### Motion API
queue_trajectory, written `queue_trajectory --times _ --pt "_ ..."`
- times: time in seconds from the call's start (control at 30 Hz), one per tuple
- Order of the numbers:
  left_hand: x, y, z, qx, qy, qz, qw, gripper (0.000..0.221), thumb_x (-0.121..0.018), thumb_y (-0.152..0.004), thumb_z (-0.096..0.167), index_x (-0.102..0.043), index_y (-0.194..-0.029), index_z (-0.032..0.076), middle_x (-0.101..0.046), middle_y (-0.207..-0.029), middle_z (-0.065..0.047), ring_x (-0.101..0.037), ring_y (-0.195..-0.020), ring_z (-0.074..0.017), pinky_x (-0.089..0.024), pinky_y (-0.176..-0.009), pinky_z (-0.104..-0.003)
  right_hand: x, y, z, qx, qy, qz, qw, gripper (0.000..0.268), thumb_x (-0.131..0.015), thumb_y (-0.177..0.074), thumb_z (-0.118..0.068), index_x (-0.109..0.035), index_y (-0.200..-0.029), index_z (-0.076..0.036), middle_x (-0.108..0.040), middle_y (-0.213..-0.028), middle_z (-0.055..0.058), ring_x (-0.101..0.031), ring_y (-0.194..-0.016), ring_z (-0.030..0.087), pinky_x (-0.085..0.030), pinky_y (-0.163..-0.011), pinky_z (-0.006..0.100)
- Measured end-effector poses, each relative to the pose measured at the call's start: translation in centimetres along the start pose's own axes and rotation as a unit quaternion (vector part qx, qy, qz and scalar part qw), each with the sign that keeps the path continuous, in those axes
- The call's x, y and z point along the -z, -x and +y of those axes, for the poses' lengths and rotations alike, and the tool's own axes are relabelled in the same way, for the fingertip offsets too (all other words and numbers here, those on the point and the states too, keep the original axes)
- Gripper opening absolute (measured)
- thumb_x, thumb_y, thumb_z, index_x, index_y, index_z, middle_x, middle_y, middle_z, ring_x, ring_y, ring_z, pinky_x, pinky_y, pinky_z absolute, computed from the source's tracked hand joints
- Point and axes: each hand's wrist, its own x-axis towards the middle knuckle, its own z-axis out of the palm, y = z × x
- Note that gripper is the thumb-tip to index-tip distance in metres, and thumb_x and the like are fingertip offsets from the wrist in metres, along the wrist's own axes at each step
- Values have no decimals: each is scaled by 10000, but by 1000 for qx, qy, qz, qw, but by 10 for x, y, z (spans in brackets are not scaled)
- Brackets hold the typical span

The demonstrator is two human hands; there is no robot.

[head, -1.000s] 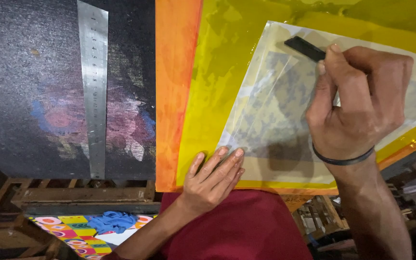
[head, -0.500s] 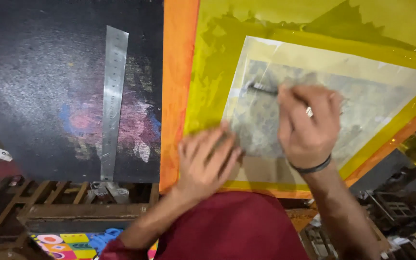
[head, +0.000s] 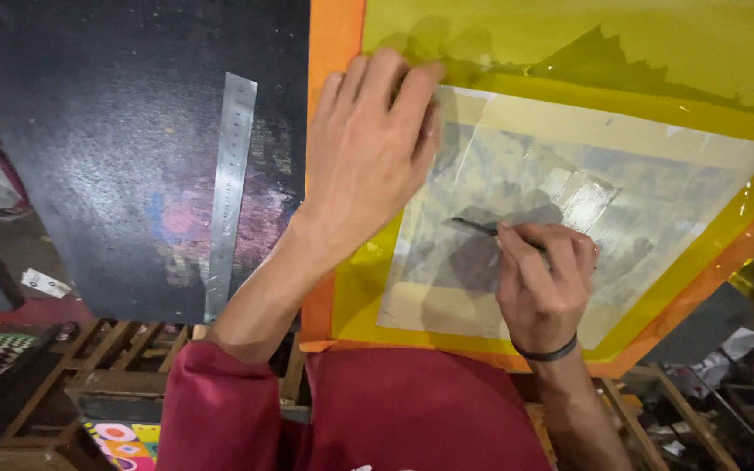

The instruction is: Applying liquid to a paper design on a screen to make it translucent and adhere it for screen printing.

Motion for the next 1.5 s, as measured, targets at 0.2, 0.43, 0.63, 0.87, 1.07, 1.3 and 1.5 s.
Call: queue_trajectory --times 0.2,0.43,0.63,0.87,1.07,1.3,1.5 --pt "-2 -3 8 6 -8 4 1000 103 -656 -957 62 -603 -1045 65 -565 -997 -106 -538 -866 -309 -418 -716 -428 4 13 8 -41 -33 9 999 144 -755 -1017 54 -755 -1149 -4 -663 -1050 186 -603 -940 341 -421 -898 456" --pt "-10 -2 13 23 5 29 999 75 -652 -1020 69 -628 -1083 35 -588 -994 -109 -617 -853 -300 -504 -714 -418 6 18 9 -57 -39 8 998 131 -772 -1005 41 -761 -1121 -18 -672 -1059 174 -636 -968 335 -395 -901 445" --pt "-12 -3 19 16 -16 50 999 230 -565 -818 -219 -528 -825 7 -460 -808 -82 -427 -627 -229 -424 -515 -372 6 24 11 -74 -54 12 996 187 -788 -972 110 -765 -1123 3 -666 -1044 171 -631 -953 329 -407 -904 451" --pt "-27 -14 10 -22 -170 -1 985 174 -615 -797 -35 -536 -919 59 -489 -858 -67 -550 -665 -225 -529 -505 -357 10 38 13 -79 -56 11 995 154 -771 -1001 58 -752 -1131 -22 -664 -1070 163 -617 -969 334 -409 -894 461" --pt "-12 -12 11 16 -19 -85 996 152 -645 -914 114 -507 -948 59 -529 -901 -89 -577 -677 -248 -481 -422 -420 16 53 11 -114 -70 37 990 165 -797 -974 76 -757 -1107 -13 -673 -1063 163 -624 -974 321 -439 -883 437" --pt "-15 7 -1 -7 53 56 997 126 -674 -969 40 -604 -1074 36 -604 -1023 -102 -658 -823 -213 -576 -594 -308 23 78 10 -178 -86 48 979 142 -759 -1016 33 -735 -1154 15 -661 -1117 180 -628 -1080 354 -544 -927 462" --pt "-19 16 4 44 95 103 989 215 -721 -1026 173 -597 -1164 64 -614 -1073 -108 -644 -950 -228 -592 -713 -307 24 97 13 -214 -107 63 969 195 -738 -1029 112 -691 -1205 44 -622 -1172 218 -659 -1084 366 -611 -918 455"
